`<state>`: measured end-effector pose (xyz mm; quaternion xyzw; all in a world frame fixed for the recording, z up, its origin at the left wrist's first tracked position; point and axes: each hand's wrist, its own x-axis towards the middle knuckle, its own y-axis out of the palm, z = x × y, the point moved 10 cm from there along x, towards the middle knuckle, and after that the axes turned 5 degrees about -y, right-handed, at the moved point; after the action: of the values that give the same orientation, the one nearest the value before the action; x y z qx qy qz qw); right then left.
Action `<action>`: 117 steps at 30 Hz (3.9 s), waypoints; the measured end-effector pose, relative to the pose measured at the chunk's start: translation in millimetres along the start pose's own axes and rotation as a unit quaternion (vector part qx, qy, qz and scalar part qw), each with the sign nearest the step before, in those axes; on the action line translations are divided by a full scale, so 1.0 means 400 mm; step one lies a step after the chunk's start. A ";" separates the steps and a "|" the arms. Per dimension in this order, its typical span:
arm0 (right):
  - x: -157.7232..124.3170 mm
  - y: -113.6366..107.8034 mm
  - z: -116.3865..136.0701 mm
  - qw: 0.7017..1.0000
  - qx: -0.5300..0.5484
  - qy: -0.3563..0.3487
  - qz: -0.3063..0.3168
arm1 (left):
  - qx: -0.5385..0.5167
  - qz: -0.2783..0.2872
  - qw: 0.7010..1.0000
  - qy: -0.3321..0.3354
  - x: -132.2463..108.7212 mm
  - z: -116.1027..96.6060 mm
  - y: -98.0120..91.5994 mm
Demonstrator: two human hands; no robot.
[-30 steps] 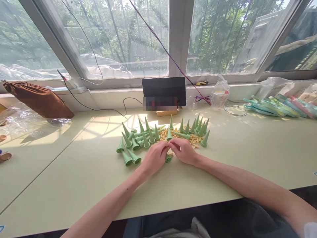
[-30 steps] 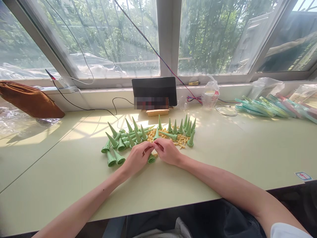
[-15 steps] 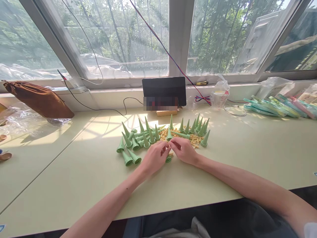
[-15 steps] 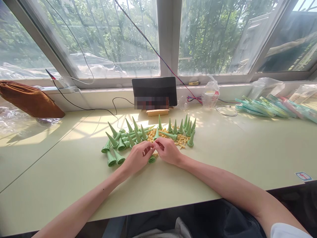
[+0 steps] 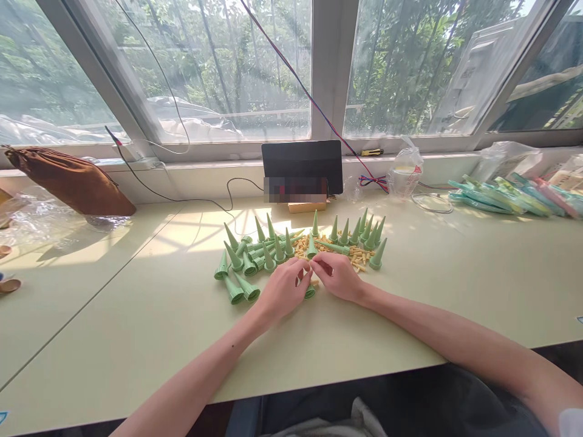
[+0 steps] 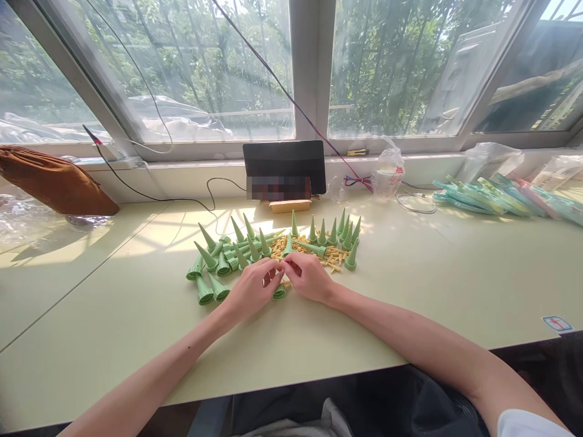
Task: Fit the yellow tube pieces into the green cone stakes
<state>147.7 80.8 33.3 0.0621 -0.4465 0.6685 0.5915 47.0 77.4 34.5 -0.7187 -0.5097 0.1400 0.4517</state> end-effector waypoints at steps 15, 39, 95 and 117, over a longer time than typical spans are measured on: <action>0.003 0.010 0.004 1.000 0.007 -0.013 0.018 | -0.014 0.008 1.000 0.017 0.000 -0.012 0.003; 0.000 -0.007 0.007 1.000 -0.008 -0.004 -0.011 | 0.029 0.037 0.999 0.027 0.001 -0.011 0.025; -0.003 -0.048 0.006 0.996 -0.001 0.020 -0.089 | -0.275 -0.006 0.948 -0.161 0.009 0.085 -0.005; 0.001 -0.027 0.017 0.999 0.020 -0.004 -0.042 | -0.289 0.004 0.944 -0.156 0.007 0.064 -0.007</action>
<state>153.7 75.4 43.1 0.0952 -0.4323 0.6515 0.6162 29.4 93.1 23.3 -0.7894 -0.5899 0.0988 0.1384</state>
